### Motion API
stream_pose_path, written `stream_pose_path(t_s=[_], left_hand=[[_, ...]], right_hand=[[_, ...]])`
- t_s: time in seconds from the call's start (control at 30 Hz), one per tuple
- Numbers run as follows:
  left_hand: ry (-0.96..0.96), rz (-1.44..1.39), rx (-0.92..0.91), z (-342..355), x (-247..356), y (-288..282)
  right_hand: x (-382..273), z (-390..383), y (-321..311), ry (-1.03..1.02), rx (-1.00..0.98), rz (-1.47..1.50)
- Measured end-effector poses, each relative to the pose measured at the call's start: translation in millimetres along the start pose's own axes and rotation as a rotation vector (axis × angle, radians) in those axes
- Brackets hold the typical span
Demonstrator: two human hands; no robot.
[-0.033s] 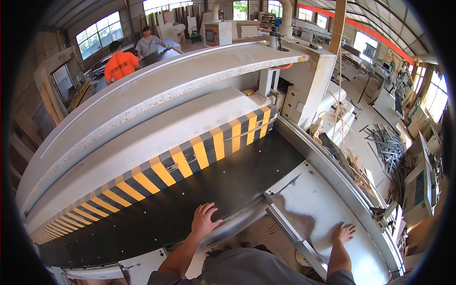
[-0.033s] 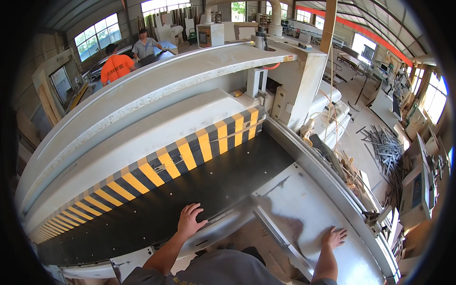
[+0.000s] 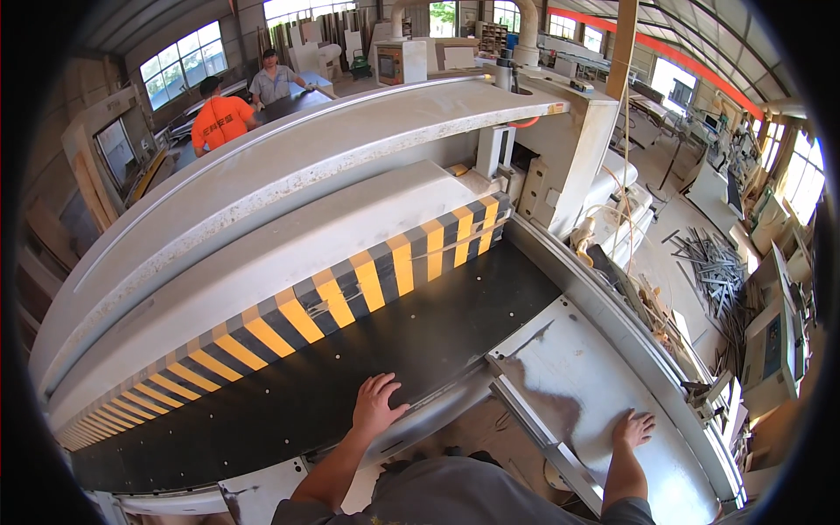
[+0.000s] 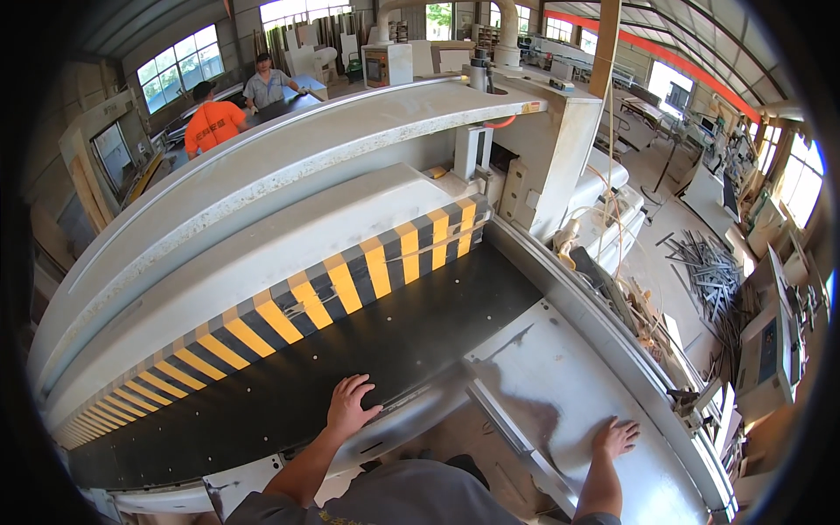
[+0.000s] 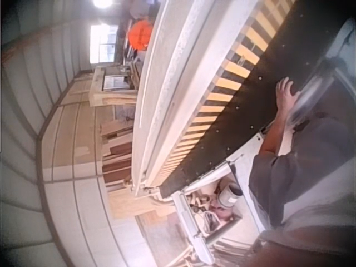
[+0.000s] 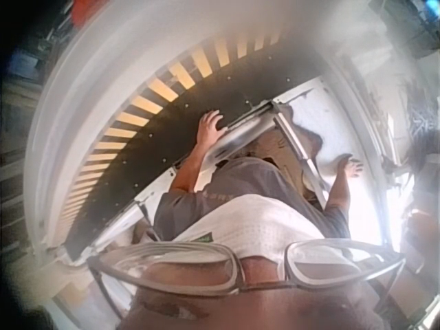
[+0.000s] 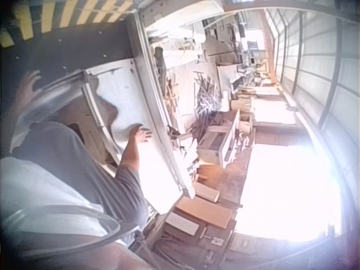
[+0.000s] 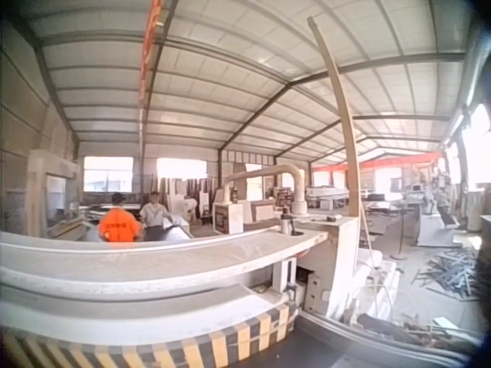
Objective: The person places a large board onto a industrial cutting machine, pushes it into position, and then removes a cut strip of wood.
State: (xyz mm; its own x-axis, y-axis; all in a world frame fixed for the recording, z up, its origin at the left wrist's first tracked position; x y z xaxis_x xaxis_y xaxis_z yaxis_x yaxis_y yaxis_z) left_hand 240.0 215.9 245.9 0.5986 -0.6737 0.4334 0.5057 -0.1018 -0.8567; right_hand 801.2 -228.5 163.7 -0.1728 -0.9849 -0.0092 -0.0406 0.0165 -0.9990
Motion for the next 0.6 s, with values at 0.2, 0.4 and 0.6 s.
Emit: stream_pose_path(t_s=[0.2, 0.4, 0.6], left_hand=[[-0.006, -0.006, -0.006, -1, -1, 0], [-0.004, -0.005, -0.013, 2, 0, 1], [0.010, -0.011, -0.014, 3, 3, 2]], right_hand=[[-1, -2, -1, -0.005, -0.005, -0.004], [0, -3, -7, 0.011, -0.003, -0.002], [1, -4, -13, 0.019, -0.030, 0.045]])
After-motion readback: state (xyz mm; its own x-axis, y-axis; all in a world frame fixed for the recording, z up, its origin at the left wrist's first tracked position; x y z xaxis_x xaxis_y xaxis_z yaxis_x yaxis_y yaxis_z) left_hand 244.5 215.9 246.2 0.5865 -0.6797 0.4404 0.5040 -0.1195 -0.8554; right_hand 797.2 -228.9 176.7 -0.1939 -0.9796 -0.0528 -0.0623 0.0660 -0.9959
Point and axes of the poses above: each hand's wrist, its own z-axis towards the middle knuckle, its own y-axis out of the palm, x = y × z, the point moved 7 cm from there along z, towards the middle knuckle
